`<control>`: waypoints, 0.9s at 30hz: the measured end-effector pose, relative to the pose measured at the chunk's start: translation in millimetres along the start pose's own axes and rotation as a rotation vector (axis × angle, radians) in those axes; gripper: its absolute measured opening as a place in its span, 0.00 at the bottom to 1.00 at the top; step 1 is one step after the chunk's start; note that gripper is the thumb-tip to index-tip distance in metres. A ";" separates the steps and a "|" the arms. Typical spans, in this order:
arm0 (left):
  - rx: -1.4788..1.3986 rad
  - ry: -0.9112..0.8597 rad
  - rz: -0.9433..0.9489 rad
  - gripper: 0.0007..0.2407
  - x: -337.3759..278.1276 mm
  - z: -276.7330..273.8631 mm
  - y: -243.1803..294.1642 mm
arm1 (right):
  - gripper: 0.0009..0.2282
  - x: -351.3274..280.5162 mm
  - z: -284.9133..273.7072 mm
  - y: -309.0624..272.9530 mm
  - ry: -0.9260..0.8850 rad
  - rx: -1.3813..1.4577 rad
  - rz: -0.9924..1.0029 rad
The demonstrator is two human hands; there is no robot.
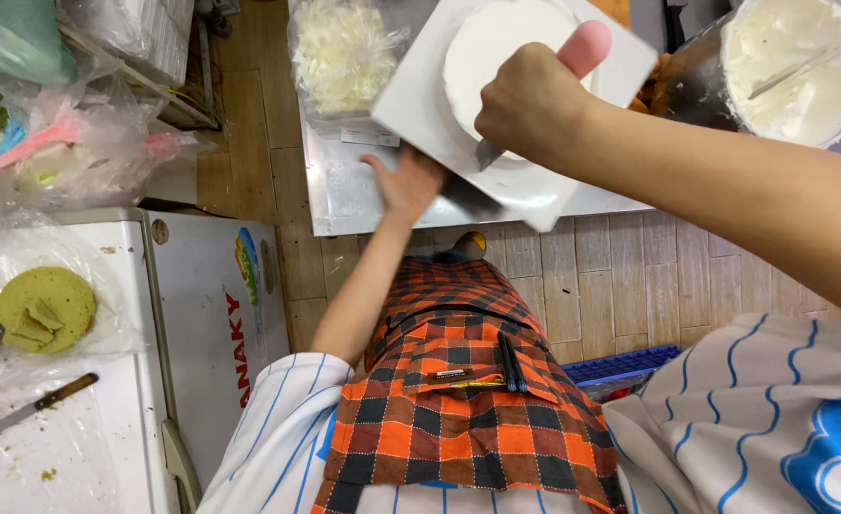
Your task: The person places a round green cake layer onto a white square board and spreads white frosting around the edges and over the top surface using a metal spatula. The person rotates the board to ensure even coverage and smooths the frosting layer.
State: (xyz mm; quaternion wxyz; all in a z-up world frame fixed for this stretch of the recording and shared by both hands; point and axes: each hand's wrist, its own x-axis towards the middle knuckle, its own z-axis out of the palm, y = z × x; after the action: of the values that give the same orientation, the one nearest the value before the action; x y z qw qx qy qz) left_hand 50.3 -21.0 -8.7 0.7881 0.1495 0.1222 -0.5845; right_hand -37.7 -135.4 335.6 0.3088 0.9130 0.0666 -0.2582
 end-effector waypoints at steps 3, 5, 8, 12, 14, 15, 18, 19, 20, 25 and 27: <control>0.224 -0.074 -0.266 0.57 -16.7 -14.5 -42.3 | 0.02 5.1 -4.3 3.9 -0.039 -0.032 -0.029; 0.340 -0.075 -0.338 0.60 -18.6 -23.1 -48.8 | 0.02 7.7 -5.2 6.1 -0.016 -0.019 -0.023; 0.567 -0.160 -0.195 0.62 -6.4 -29.7 -5.0 | 0.02 11.5 -4.7 6.1 -0.043 -0.034 -0.034; 0.472 -0.126 0.023 0.61 -3.9 -20.7 43.1 | 0.02 22.4 -6.0 14.8 -0.041 -0.034 -0.032; 0.294 -0.104 0.124 0.58 -5.0 -12.7 40.5 | 0.02 24.8 -3.3 21.1 -0.047 -0.053 -0.018; 0.229 -0.089 0.146 0.56 -7.2 -10.4 31.0 | 0.02 25.4 -1.0 23.8 -0.050 -0.063 -0.012; 0.211 -0.057 -0.073 0.56 -14.7 -7.8 -7.5 | 0.02 25.2 6.4 31.9 -0.058 -0.074 -0.014; 0.235 -0.050 -0.192 0.57 -16.5 -8.5 -16.5 | 0.02 25.6 8.5 34.5 -0.046 -0.077 -0.010; 0.218 -0.098 -0.221 0.56 -18.4 -10.4 -21.7 | 0.03 25.7 10.5 36.6 -0.034 -0.080 -0.006; 0.376 -0.131 -0.078 0.55 -0.9 -15.1 0.6 | 0.04 24.2 17.9 43.3 -0.065 -0.093 0.011; 0.214 -0.104 -0.017 0.57 9.5 -13.4 19.9 | 0.03 23.9 19.7 45.0 -0.057 -0.072 0.006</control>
State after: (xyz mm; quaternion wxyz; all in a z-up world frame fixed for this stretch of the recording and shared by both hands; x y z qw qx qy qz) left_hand 71.9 -18.8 -22.8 0.7680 0.2014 0.0194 -0.6077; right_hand -13.1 -184.1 333.9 0.3441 0.8937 0.0645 -0.2806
